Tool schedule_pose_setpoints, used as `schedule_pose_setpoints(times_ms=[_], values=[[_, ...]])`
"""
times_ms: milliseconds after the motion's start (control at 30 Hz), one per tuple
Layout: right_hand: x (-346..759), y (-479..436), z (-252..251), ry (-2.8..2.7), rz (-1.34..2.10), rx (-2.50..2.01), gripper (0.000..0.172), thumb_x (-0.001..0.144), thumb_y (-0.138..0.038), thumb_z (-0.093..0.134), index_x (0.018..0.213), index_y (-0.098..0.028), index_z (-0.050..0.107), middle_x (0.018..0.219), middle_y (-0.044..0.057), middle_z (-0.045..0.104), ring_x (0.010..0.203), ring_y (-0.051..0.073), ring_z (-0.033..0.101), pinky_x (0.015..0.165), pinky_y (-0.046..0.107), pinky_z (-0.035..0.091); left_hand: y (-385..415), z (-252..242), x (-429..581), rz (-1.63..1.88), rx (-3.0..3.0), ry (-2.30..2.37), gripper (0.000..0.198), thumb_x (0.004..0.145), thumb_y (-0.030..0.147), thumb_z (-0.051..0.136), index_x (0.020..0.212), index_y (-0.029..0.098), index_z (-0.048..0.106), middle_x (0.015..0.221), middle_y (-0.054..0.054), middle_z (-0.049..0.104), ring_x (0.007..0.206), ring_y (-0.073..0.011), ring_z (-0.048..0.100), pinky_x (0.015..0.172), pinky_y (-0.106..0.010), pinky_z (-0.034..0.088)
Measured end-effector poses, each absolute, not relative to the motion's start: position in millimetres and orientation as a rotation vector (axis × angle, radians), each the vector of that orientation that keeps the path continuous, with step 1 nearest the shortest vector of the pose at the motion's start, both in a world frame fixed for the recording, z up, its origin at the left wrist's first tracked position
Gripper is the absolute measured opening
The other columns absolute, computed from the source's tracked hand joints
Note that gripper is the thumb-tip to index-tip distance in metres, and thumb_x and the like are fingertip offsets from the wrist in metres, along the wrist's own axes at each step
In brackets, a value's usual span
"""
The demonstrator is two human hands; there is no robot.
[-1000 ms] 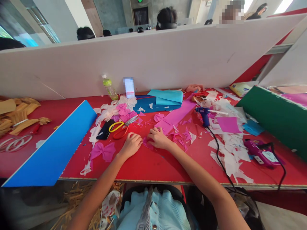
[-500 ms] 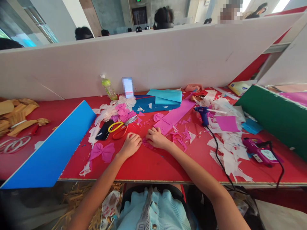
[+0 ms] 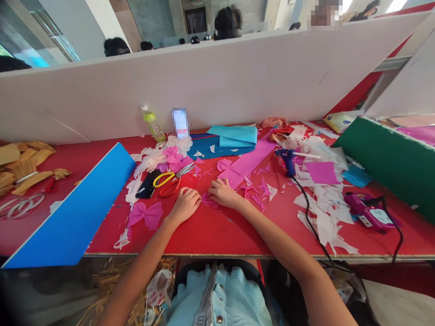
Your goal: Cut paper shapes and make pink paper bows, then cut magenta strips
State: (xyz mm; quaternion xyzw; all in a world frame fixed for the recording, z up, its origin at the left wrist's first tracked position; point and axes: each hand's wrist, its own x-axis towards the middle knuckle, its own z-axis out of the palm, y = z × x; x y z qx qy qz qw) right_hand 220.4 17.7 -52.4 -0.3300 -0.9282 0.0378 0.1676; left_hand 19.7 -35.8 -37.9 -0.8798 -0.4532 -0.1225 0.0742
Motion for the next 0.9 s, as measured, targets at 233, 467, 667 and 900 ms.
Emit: schedule_pose_setpoints(times_ms=[233,467,667,900], values=[[227,22,-54,-2.638,0.076,-0.943,0.016,0.087,-0.028,0.052,0.093,-0.022,0.065,0.091,0.006,0.054,0.09,0.02,0.041,0.083,0.037,0.022,-36,-38,20,-0.363,-2.641,-1.386,0.012,0.088,0.019,0.046,0.083,0.017,0.057,0.087,-0.004,0.059,0.09,-0.0183,0.051,0.09,-0.039,0.032],[232,22,-51,-2.635,0.05,-0.93,0.018,0.088,-0.03,0.05,0.091,-0.022,0.066,0.091,0.007,0.053,0.088,0.021,0.041,0.082,0.037,0.023,-36,-38,19,-0.383,-2.654,-1.395,0.011,0.088,0.02,0.047,0.084,0.018,0.057,0.088,-0.003,0.059,0.089,-0.0181,0.051,0.09,-0.038,0.031],[233,23,-57,-2.615,0.061,-0.879,0.023,0.091,-0.029,0.045,0.085,-0.021,0.066,0.086,0.007,0.054,0.086,0.02,0.041,0.082,0.035,0.024,-35,-41,19,-0.406,-2.651,-1.42,0.011,0.088,0.019,0.047,0.083,0.018,0.057,0.087,-0.003,0.059,0.09,-0.0178,0.051,0.09,-0.038,0.031],[236,23,-57,-2.609,0.063,-0.888,0.023,0.091,-0.03,0.045,0.089,-0.021,0.066,0.089,0.006,0.053,0.085,0.019,0.042,0.081,0.035,0.024,-35,-41,19,-0.416,-2.645,-1.424,0.012,0.088,0.019,0.046,0.082,0.018,0.057,0.087,-0.004,0.059,0.09,-0.0175,0.051,0.09,-0.038,0.031]])
